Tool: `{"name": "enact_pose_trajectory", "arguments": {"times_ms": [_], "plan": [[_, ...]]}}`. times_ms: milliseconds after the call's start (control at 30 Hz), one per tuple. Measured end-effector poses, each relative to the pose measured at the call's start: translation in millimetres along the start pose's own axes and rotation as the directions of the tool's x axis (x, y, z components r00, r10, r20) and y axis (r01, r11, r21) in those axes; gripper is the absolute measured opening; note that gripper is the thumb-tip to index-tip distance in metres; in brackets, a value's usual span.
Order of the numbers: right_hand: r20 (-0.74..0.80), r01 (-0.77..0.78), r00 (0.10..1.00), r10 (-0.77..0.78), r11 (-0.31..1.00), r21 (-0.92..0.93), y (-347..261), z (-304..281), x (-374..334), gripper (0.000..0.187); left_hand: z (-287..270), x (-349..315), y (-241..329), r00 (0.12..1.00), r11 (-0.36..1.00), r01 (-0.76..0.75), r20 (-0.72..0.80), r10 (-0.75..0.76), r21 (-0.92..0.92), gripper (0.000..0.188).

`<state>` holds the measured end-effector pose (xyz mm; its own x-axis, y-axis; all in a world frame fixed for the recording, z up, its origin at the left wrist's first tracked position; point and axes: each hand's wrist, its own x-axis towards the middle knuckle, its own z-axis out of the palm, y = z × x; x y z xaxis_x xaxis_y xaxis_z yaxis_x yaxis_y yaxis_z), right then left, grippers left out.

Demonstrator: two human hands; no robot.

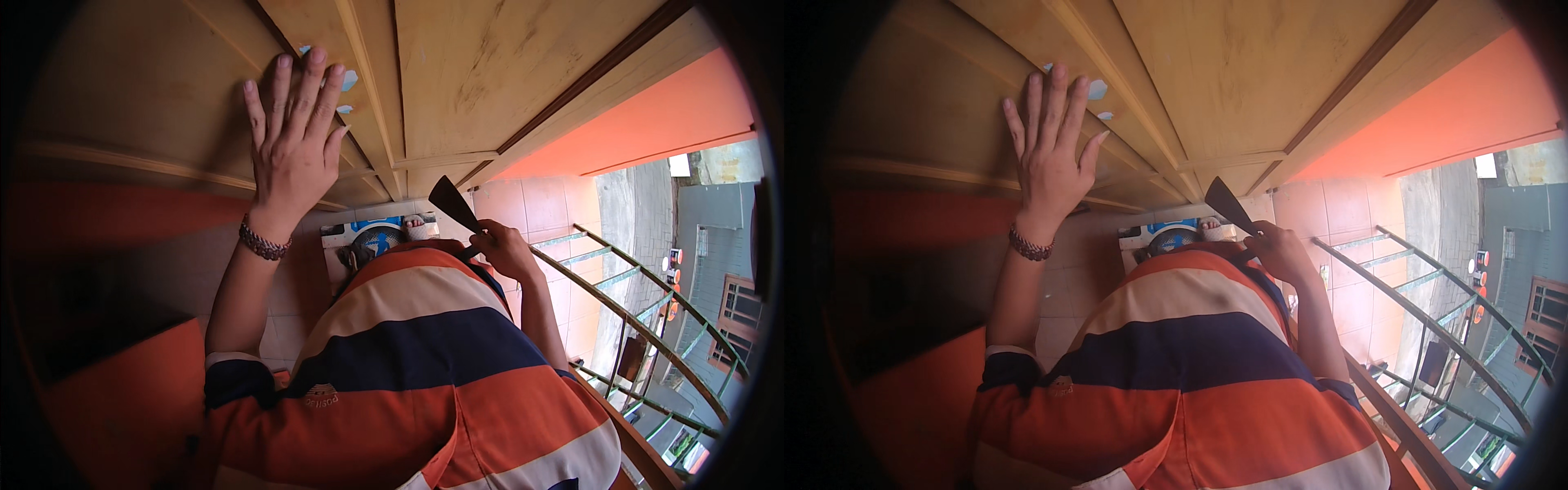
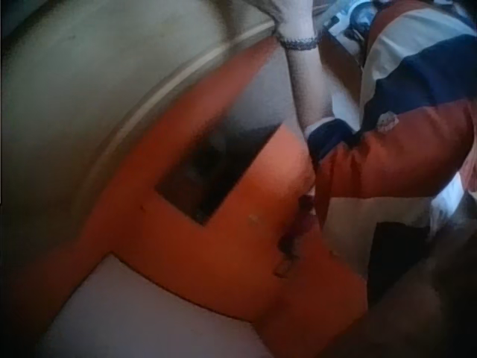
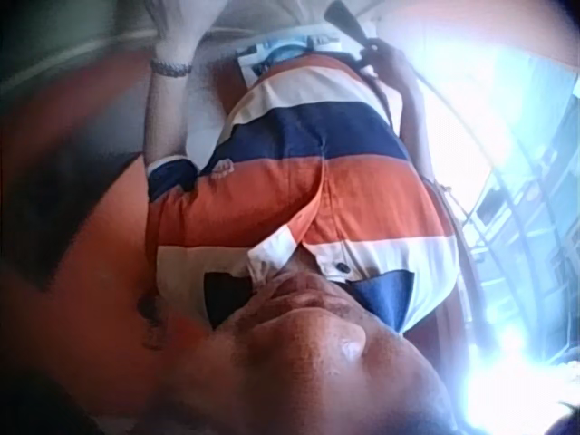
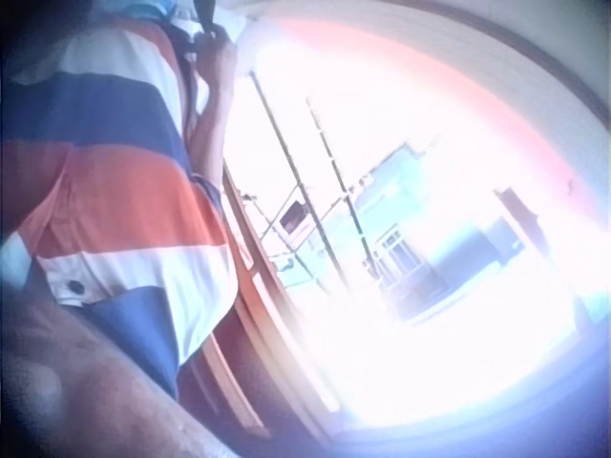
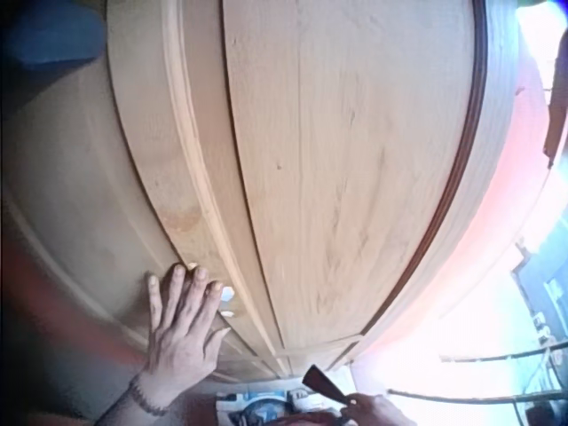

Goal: The person uses a scraper to remove material from a wooden ceiling or door frame. The person repeatedly scrapes along the seams and edges of the wood, occasionally pausing to inspect the surface.

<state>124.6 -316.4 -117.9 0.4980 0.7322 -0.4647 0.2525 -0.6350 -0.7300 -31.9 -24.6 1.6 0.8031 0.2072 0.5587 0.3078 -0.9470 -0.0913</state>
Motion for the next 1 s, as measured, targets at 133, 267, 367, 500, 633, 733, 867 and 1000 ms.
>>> {"name": "enact_pose_trajectory", "arguments": {"times_ms": [133,267,367,500,633,733,867,1000], "plan": [[0.008,0.194,0.98,-0.199,0.963,0.188,-17.2,-10.7,20.3,0.026,11.6,-23.2,12.5,0.966,0.976,0.056,-0.237,-0.106,-0.21,0.032],[-0.092,0.426,0.874,-0.478,0.662,0.617,-70.5,0.1,36.7,0.015,21.6,-27.4,29.1,0.882,0.705,0.246,-0.149,-0.448,-0.665,0.023],[-0.059,0.463,0.831,-0.554,0.628,0.626,-112.6,7.5,56.2,0.014,24.3,-21.4,40.8,0.818,0.257,0.245,0.056,-0.573,-0.935,0.023],[-0.025,0.463,0.805,-0.593,0.601,0.651,-161.0,20.2,74.7,0.016,22.1,-5.3,36.1,0.812,-0.012,0.272,0.236,-0.534,-0.962,0.02],[-0.19,0.486,0.773,-0.606,0.372,0.791,-183.6,45.1,85.4,0.018,27.1,1.4,28.6,0.76,-0.183,0.336,0.381,-0.527,-0.924,0.023],[-0.275,0.518,0.791,-0.546,0.361,0.775,-194.1,49.1,86.4,0.019,27.5,6.7,24.1,0.792,-0.171,0.28,0.328,-0.514,-0.945,0.026],[-0.337,0.575,0.775,-0.535,0.374,0.728,-200.1,53.8,92.4,0.02,28.0,13.3,14.9,0.829,-0.141,0.207,0.25,-0.501,-0.968,0.028],[-0.426,0.631,0.742,-0.518,0.324,0.705,-203.6,66.9,93.4,0.02,36.5,9.3,1.9,0.874,-0.042,0.19,0.189,-0.448,-0.981,0.026]]}}
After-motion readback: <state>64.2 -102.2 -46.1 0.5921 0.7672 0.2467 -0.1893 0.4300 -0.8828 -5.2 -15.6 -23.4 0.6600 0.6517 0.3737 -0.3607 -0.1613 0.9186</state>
